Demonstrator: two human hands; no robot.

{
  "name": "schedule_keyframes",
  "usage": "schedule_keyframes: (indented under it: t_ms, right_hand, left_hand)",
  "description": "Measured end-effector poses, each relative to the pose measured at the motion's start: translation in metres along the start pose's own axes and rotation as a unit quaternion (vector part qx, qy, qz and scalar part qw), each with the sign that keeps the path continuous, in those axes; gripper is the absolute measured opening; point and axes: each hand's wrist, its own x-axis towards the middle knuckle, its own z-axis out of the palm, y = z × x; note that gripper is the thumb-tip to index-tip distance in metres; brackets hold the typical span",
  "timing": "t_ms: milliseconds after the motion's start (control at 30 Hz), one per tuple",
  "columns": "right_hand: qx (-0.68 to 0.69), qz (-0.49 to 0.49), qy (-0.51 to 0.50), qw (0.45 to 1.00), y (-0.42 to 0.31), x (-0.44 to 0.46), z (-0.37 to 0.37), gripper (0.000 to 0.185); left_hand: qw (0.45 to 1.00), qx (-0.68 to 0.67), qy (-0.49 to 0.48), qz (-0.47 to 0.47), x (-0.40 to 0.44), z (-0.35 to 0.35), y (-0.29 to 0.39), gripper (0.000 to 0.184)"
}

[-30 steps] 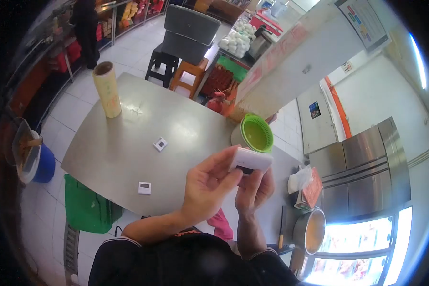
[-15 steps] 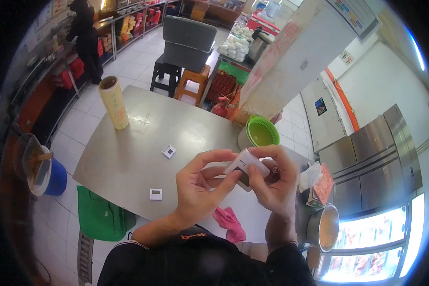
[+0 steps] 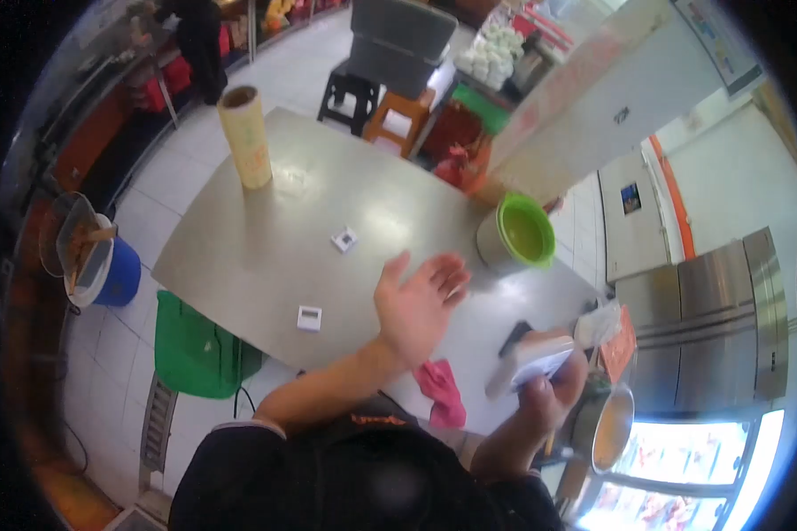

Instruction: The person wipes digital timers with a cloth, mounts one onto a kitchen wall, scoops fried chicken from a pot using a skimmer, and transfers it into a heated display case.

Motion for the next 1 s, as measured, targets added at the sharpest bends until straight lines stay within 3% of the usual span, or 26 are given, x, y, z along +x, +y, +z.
schedule_keyframes:
  t_ms: [33, 67, 100, 167, 267, 333, 400, 467, 500, 600, 667, 700, 800, 1000]
  right_hand:
    - [-0.163, 0.09, -0.071, 0.98, 0.004, 0.011, -0.003, 0.019]
    - [-0.319, 0.178, -0.142, 0.92, 0.007, 0.021, -0.007, 0.017]
    - [-0.306, 0.171, 0.01, 0.936, 0.034, 0.015, 0.007, 0.014]
    - [-0.321, 0.183, 0.014, 0.929, 0.007, 0.017, 0.011, 0.012]
    - [-0.319, 0.251, 0.049, 0.913, -0.006, 0.01, 0.015, 0.008]
    - [-0.258, 0.17, 0.124, 0.943, 0.003, 0.007, 0.015, 0.011]
    - [-0.25, 0.165, 0.117, 0.947, 0.004, 0.005, 0.01, 0.011]
    - [-0.367, -0.028, 0.07, 0.927, 0.01, 0.006, 0.003, 0.015]
    - [-0.327, 0.031, 0.089, 0.94, 0.005, 0.001, 0.0, 0.019]
    - [-0.333, 0.072, 0.102, 0.934, -0.015, 0.004, -0.011, 0.02]
    - [-0.327, 0.055, 0.103, 0.938, -0.019, 0.004, -0.022, 0.021]
    - [-0.321, 0.042, 0.106, 0.94, -0.019, 0.003, -0.026, 0.021]
    - [-0.278, 0.017, 0.107, 0.954, -0.012, -0.003, -0.032, 0.022]
    - [-0.309, -0.013, 0.091, 0.947, -0.006, -0.019, -0.037, 0.023]
  left_hand:
    - [0.994, -0.072, -0.051, -0.062, 0.01, 0.002, -0.001, 0.067]
    - [0.976, -0.149, -0.104, -0.124, 0.012, 0.002, -0.01, 0.066]
    - [0.973, -0.159, -0.1, -0.136, 0.008, 0.007, -0.018, 0.066]
    - [0.952, -0.179, -0.176, -0.174, 0.008, 0.027, -0.019, 0.068]
    - [0.951, -0.174, -0.196, -0.164, 0.005, 0.041, -0.02, 0.064]
    - [0.944, -0.183, -0.22, -0.164, 0.007, 0.047, -0.026, 0.061]
    - [0.939, -0.192, -0.237, -0.161, 0.005, 0.052, -0.034, 0.059]
    - [0.95, -0.186, -0.212, -0.131, 0.006, 0.061, -0.045, 0.056]
    - [0.949, -0.187, -0.219, -0.128, 0.007, 0.062, -0.049, 0.056]
    - [0.98, -0.076, -0.174, -0.062, 0.003, 0.064, -0.057, 0.049]
    - [0.969, 0.173, -0.108, 0.139, -0.013, 0.068, -0.055, 0.04]
    - [0.953, 0.2, -0.14, 0.181, -0.02, 0.063, -0.053, 0.029]
    - [0.909, 0.316, -0.148, 0.228, -0.041, 0.067, -0.057, 0.037]
    - [0.893, 0.352, -0.124, 0.25, -0.054, 0.065, -0.067, 0.041]
